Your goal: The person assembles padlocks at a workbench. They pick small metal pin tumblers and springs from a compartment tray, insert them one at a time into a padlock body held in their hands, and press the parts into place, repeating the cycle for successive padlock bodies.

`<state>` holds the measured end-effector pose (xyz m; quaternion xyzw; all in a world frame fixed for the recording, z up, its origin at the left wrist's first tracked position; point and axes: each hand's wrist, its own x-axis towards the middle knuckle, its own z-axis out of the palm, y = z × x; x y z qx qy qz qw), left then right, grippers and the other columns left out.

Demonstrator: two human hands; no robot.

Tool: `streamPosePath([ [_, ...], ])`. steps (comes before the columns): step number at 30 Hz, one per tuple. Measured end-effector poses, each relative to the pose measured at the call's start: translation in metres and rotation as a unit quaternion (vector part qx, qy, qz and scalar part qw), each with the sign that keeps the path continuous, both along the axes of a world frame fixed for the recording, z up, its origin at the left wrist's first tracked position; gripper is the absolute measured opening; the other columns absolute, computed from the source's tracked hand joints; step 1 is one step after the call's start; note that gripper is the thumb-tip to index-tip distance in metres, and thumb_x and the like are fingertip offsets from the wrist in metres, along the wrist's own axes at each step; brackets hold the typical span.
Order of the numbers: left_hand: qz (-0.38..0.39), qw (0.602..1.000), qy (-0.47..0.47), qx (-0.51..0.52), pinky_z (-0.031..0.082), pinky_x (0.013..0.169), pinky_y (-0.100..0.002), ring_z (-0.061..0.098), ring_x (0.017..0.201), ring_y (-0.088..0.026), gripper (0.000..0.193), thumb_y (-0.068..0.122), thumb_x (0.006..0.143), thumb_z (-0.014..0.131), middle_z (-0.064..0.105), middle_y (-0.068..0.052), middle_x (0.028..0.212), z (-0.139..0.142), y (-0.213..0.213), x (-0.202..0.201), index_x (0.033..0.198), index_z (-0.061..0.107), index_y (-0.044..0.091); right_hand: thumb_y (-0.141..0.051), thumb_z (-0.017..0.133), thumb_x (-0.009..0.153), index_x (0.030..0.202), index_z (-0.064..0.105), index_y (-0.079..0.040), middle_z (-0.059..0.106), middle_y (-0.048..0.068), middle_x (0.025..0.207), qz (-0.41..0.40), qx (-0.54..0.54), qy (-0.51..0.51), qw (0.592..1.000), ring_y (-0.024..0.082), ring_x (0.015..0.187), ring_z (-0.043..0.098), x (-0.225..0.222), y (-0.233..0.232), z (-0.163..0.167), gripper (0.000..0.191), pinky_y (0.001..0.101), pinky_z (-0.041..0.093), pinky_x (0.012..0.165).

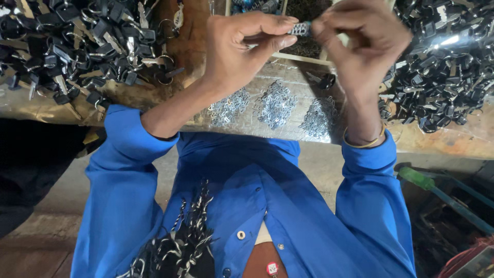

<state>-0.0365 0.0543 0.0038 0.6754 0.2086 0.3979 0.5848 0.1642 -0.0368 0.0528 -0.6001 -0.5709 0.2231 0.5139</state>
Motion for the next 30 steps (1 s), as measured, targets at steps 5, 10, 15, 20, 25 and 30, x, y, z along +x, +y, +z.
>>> streamPosePath([
  [5,-0.012,1.0,-0.023,-0.016,0.069,0.095,-0.03,0.078,0.108,-0.021,0.014,-0.008,0.098,0.08,0.077,-0.015,0.114,-0.003,0.0,0.001,0.11,0.075,-0.004,0.002,0.079,0.098,0.097,0.066,-0.001,0.07,0.009,0.097,0.005,-0.021,0.297,0.955,0.014,0.08,0.066,0.001,-0.003,-0.017,0.013,0.0281,0.055,0.061],
  [10,-0.023,0.999,-0.037,-0.006,0.068,0.095,-0.03,0.078,0.107,-0.021,0.011,-0.009,0.101,0.078,0.077,-0.014,0.112,-0.006,0.0,0.0,0.111,0.074,-0.006,-0.001,0.069,0.108,0.112,0.068,0.003,0.069,0.01,0.113,0.109,-0.081,0.369,0.919,0.015,0.09,0.067,-0.003,-0.007,-0.028,0.006,0.0285,0.057,0.076],
  [15,-0.043,0.995,-0.058,-0.072,0.069,0.092,-0.029,0.08,0.103,-0.019,0.011,-0.008,0.102,0.076,0.077,-0.014,0.113,-0.003,-0.003,0.0,0.112,0.072,-0.006,0.002,0.066,0.115,0.121,0.068,0.006,0.068,0.01,0.115,0.115,-0.092,0.325,0.934,0.016,0.095,0.067,-0.005,-0.009,-0.034,0.008,0.0295,0.057,0.085],
  [20,-0.022,0.999,-0.034,-0.016,0.069,0.09,-0.028,0.08,0.101,-0.018,0.009,-0.007,0.101,0.079,0.078,-0.013,0.109,-0.001,0.0,0.0,0.109,0.074,-0.005,0.003,0.066,0.117,0.119,0.069,0.007,0.07,0.01,0.112,0.097,-0.095,0.334,0.933,0.015,0.095,0.066,-0.013,-0.007,-0.032,0.005,0.0284,0.056,0.085],
  [25,0.004,1.0,-0.019,0.015,0.067,0.086,-0.027,0.079,0.098,-0.018,0.01,-0.005,0.097,0.082,0.079,-0.014,0.104,-0.002,-0.001,0.0,0.105,0.076,-0.005,0.008,0.072,0.108,0.115,0.07,0.011,0.065,0.015,0.117,0.082,-0.044,0.067,0.993,0.021,0.102,0.063,-0.015,-0.005,-0.017,0.008,0.0313,0.052,0.09],
  [30,0.008,0.999,-0.038,0.031,0.07,0.092,-0.029,0.078,0.104,-0.019,0.01,-0.005,0.099,0.082,0.078,-0.014,0.108,-0.01,0.0,0.002,0.107,0.075,-0.004,0.004,0.078,0.094,0.1,0.075,0.007,0.069,0.009,0.089,-0.011,0.009,0.113,0.993,0.015,0.078,0.062,-0.004,-0.005,-0.016,0.007,0.0269,0.049,0.072],
])
